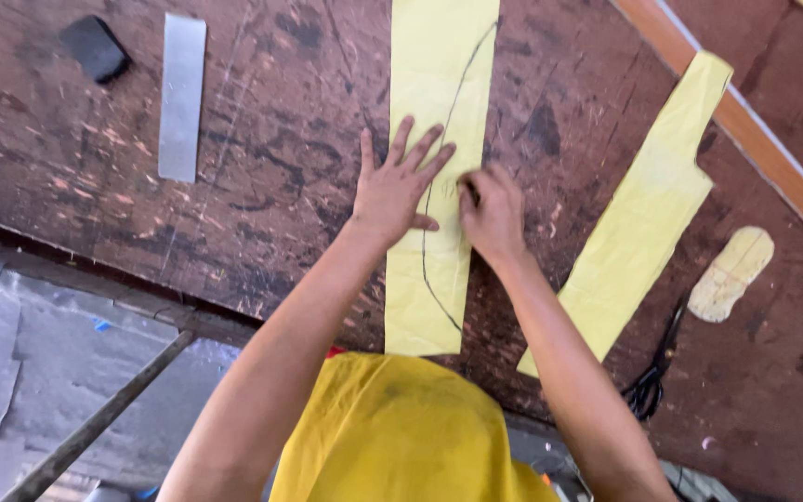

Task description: The person uses shears to cut along drawn lines on a large sheet of yellow paper laid on a wooden workbench. They separate the cut pieces, set aside scrap paper, and continue cutting additional pattern pieces from the same sheet.

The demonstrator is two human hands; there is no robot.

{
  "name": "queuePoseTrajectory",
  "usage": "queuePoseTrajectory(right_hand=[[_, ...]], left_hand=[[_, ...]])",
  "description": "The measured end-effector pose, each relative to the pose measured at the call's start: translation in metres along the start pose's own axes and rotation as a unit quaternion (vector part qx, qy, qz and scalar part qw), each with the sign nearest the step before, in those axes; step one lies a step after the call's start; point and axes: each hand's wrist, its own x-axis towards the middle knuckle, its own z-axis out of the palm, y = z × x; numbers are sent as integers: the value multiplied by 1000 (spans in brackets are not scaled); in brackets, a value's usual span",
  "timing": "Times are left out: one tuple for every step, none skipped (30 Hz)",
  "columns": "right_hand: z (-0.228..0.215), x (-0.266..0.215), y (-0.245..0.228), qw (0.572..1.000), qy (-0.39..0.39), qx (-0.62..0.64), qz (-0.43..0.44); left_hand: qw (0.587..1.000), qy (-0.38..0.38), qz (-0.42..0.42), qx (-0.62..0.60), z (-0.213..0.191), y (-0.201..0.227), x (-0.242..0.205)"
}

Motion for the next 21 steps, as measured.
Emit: queuePoseTrajectory(right_hand=[[0, -3, 2, 1000, 12, -4, -8], [-1, -8, 3, 1000, -8, -2, -3], [-3, 0, 7, 1000, -21, -2, -7], [-6, 8, 11, 999, -33, -2, -12], [-10, 13, 14, 1000, -15, -5, -10], [-13, 17, 17, 1000, 3, -8, -9], [-14, 5, 15, 1000, 12, -6, 2], [-14, -8, 12, 1000, 3, -2, 6], [-12, -14, 10, 1000, 1, 1, 7], [-9, -20, 6, 1000, 0, 4, 8], [-7, -25, 3, 1000, -5, 9, 20], [-3, -29, 0, 999, -9, 15, 31], [1, -30, -2, 999, -14, 19, 40], [5, -29, -2, 999, -2, 13, 43], [9, -32, -3, 999, 6, 9, 49], [12, -37, -4, 998, 13, 5, 54], [15, -43, -6, 999, 12, 9, 52], [17, -50, -9, 999, 10, 13, 49], [17, -50, -10, 999, 15, 14, 42], [15, -51, -12, 999, 6, 12, 44], [12, -48, -12, 999, 0, 9, 42]], left_hand=[[1000, 8, 2, 7, 1, 1, -3], [1000, 17, 5, 15, 2, 3, -8], [1000, 6, 3, 15, -2, 1, -3], [1000, -5, 1, 15, -7, -1, 2], [1000, -18, -3, 12, -9, -1, 4], [1000, 0, 3, 16, -11, -3, 10], [1000, 5, 7, 15, -6, -1, 3], [1000, 10, 11, 14, 0, 1, -4], [1000, 1, 8, 15, 1, 0, -4], [1000, -8, 6, 15, 2, 0, -4], [1000, -14, 8, 16, 1, 0, 0], [1000, -18, 8, 18, 0, 0, 3], [1000, -19, 5, 19, -2, 0, 7], [1000, -20, 3, 19, -4, -1, 10], [1000, -10, 7, 19, -3, -1, 8], [1000, 1, 11, 19, -1, 0, 6], [1000, 9, 14, 19, 1, 0, 0], [1000, 2, 10, 21, 3, 2, -5], [1000, 3, 8, 26, 1, 2, -4], [1000, 4, 6, 30, 0, 3, -3], [1000, -1, 5, 31, -4, 3, 3]])
